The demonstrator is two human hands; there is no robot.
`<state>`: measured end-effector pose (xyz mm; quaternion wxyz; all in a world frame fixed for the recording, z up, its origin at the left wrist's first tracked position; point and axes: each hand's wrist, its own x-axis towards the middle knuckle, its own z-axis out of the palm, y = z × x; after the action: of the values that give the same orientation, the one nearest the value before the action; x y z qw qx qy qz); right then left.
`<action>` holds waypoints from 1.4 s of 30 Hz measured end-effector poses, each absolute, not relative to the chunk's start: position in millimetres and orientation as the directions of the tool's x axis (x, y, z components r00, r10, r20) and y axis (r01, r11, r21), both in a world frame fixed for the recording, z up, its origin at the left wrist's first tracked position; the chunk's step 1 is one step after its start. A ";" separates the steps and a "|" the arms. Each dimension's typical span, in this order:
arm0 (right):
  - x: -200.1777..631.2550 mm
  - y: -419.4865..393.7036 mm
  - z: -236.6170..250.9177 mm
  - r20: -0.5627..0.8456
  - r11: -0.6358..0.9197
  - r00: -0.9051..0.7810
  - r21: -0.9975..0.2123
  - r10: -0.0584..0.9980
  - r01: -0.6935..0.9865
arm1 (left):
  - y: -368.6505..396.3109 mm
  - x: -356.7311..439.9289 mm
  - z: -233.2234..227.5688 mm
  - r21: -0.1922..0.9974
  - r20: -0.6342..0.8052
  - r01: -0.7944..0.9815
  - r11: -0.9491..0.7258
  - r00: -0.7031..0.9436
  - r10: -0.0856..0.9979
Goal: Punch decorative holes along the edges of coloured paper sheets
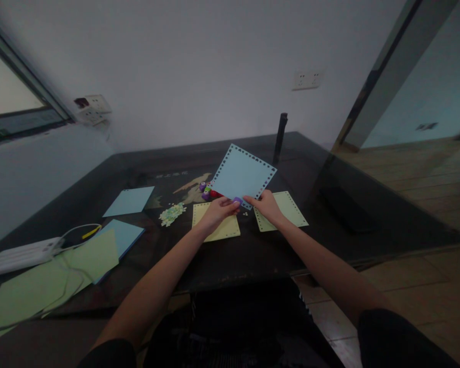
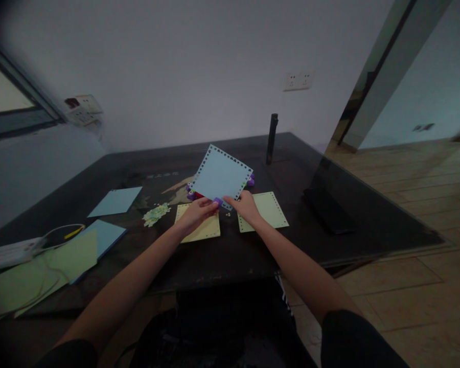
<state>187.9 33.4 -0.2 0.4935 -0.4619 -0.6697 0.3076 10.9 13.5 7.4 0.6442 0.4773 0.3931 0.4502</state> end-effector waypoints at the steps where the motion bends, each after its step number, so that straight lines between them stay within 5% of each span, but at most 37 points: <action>1: 187.7 33.1 -0.3 0.380 0.387 -0.088 -0.865 0.921 0.318 | 13.7 10.9 6.8 0.970 -0.077 -0.201 0.140 0.292 0.953; 42: 189.7 31.4 3.3 0.395 0.407 -0.104 -0.860 0.913 0.308 | 11.7 9.9 10.2 0.981 -0.092 -0.141 0.133 0.263 0.960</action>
<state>189.7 31.4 3.3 0.4949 -0.4504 -0.6773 0.3057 9.9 11.7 10.2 0.6256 0.4900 0.4182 0.4400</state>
